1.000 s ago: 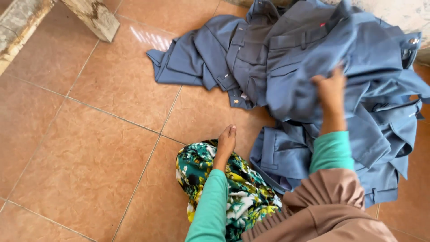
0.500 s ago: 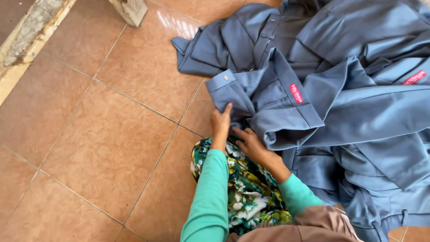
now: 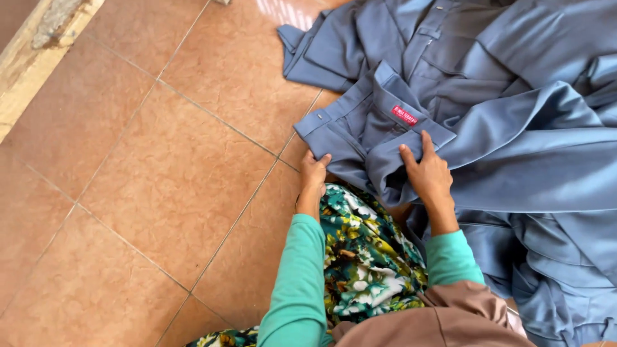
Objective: Folding grey trousers into a neat rectangular shape and stacking them on the floor.
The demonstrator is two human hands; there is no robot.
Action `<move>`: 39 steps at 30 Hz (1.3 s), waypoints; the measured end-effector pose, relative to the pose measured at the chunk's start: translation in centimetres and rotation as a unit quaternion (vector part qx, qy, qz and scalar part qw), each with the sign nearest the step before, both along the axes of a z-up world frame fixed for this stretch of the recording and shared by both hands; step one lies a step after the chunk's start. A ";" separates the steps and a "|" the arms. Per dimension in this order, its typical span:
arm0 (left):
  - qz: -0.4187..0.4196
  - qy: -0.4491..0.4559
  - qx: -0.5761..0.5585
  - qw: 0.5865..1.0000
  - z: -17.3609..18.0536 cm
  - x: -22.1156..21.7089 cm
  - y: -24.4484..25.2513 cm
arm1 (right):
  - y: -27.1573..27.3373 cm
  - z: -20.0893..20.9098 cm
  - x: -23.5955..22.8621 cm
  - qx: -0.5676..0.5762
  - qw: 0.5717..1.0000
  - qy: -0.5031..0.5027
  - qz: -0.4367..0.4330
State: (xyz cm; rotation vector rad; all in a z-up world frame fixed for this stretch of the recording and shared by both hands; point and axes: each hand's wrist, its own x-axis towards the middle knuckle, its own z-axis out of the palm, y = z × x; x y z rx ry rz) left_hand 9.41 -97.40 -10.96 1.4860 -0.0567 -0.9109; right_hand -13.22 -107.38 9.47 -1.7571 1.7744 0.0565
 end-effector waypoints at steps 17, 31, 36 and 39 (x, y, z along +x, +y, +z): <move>0.084 0.152 -0.014 0.985 9.1 0.0 -0.1 | 5.7 -5.1 12.9 -0.151 0.906 -0.138 0.371; 0.150 0.024 0.112 0.982 3.6 7.9 2.3 | 3.7 -10.5 10.0 -0.025 0.914 0.070 0.399; 0.292 0.093 0.092 0.947 3.1 15.4 9.9 | 4.7 -11.2 20.5 -0.037 0.860 -0.036 0.507; 0.381 0.103 0.081 0.915 -2.8 19.7 15.6 | 8.1 -12.2 26.2 -0.070 0.824 -0.031 0.561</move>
